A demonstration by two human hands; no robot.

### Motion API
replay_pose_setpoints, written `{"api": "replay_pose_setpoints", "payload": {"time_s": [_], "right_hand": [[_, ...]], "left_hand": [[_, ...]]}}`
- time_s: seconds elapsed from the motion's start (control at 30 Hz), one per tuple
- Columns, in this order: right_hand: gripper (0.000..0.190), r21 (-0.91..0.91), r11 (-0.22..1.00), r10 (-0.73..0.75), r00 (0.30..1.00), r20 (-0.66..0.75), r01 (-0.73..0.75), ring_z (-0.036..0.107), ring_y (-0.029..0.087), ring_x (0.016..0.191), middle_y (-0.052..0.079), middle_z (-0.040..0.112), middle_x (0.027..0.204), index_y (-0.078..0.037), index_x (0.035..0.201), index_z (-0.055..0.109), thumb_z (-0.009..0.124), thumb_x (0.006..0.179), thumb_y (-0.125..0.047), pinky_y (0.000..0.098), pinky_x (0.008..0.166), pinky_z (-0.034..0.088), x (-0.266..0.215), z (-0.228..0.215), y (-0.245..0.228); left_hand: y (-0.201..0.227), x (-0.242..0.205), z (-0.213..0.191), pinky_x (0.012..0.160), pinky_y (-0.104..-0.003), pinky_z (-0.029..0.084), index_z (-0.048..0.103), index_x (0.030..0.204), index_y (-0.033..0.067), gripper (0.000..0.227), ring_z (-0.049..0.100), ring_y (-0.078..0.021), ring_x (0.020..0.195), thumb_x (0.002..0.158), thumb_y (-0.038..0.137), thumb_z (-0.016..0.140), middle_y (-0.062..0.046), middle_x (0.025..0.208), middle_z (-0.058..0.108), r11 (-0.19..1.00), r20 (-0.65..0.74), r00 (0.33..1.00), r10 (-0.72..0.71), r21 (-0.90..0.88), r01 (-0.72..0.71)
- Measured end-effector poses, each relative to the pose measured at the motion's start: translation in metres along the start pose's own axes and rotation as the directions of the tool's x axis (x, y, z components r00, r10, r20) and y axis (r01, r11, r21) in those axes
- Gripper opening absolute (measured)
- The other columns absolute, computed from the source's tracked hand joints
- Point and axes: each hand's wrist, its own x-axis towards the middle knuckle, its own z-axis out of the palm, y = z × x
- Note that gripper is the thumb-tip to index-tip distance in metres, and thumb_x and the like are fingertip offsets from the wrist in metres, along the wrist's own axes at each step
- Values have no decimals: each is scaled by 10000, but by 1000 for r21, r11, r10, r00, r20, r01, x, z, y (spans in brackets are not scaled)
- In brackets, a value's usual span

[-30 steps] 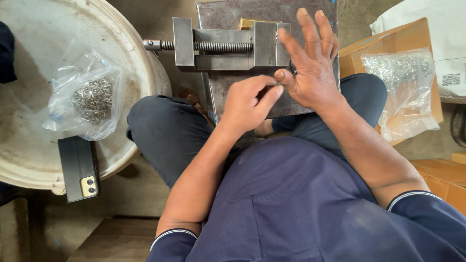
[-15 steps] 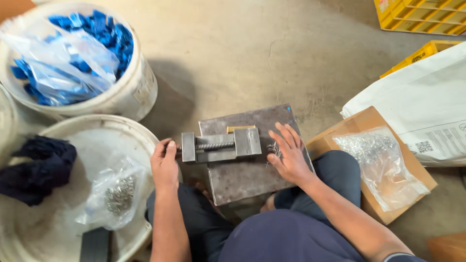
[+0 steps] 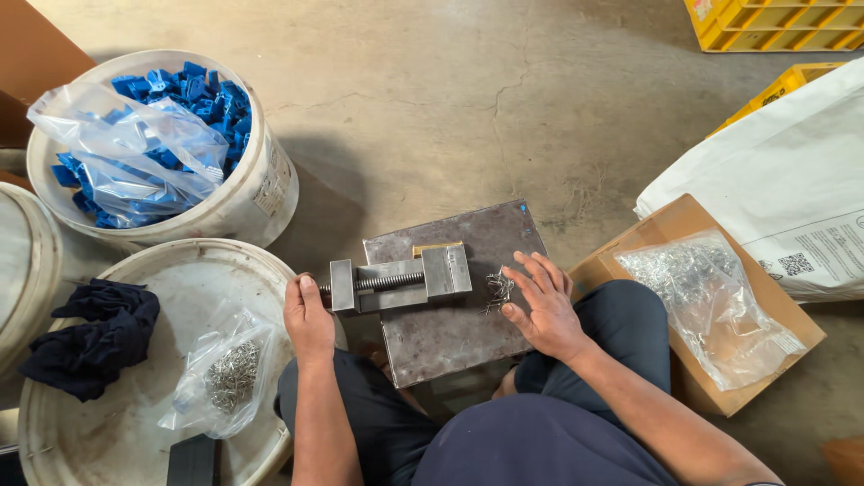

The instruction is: The person sits on the floor and assembles small metal pins by hand. They pick up individual pins from a plastic bag and place them into a metal jig clamped to a small table. The person occasionally uses a wooden block to press the pins into the jig and adjusts the clamp mechanism.

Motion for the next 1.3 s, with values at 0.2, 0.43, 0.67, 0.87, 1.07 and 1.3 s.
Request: {"api": "replay_pose_setpoints", "payload": {"time_s": [0.2,0.43,0.67,0.87,1.07,1.3], "right_hand": [[621,-42,999,-30,999,40,31,284,428,1500,167,388,1623,-110,1485,542,584,979,-466,562,1200,210,1,3,7],[633,35,999,-12,999,48,11,346,424,1499,162,445,1600,-87,1447,596,514,1074,-592,563,1226,249,-7,14,14],[663,46,999,-18,999,50,16,340,410,1507,154,448,1604,-77,1449,601,483,1094,-625,553,1233,254,-2,7,2],[673,50,999,-9,998,59,6,334,402,1511,158,448,1605,-72,1446,604,480,1097,-634,548,1240,247,-4,9,5],[677,50,999,-8,998,70,5,327,403,1515,161,443,1607,-71,1450,600,473,1097,-635,551,1240,239,-3,9,4],[674,35,999,-15,997,78,12,322,401,1525,159,436,1616,-69,1468,587,482,1109,-630,553,1250,239,-5,10,7]], "left_hand": [[-4,4,-2,707,-310,446,617,1172,-16,395,481,-136,781,1102,346,473,-40,855,563,989,16,1000,1,149,-4],[-33,11,-3,706,-285,416,605,1104,-2,305,441,-88,786,1137,273,475,24,849,501,984,41,983,178,3,-178],[-10,5,-2,623,-286,370,598,1068,12,300,389,-83,706,1147,275,476,35,786,445,990,38,991,128,48,-130],[-9,4,-1,656,-309,436,602,1049,11,335,451,-107,713,1152,305,479,-7,756,509,967,2,985,172,188,-169],[-2,3,0,640,-317,441,624,1032,16,344,472,-117,693,1130,320,497,-16,735,542,968,-25,992,120,225,-111],[-12,0,-4,724,-293,494,614,1159,8,334,527,-105,775,1142,331,534,-5,833,598,971,12,986,164,177,-164]]}}
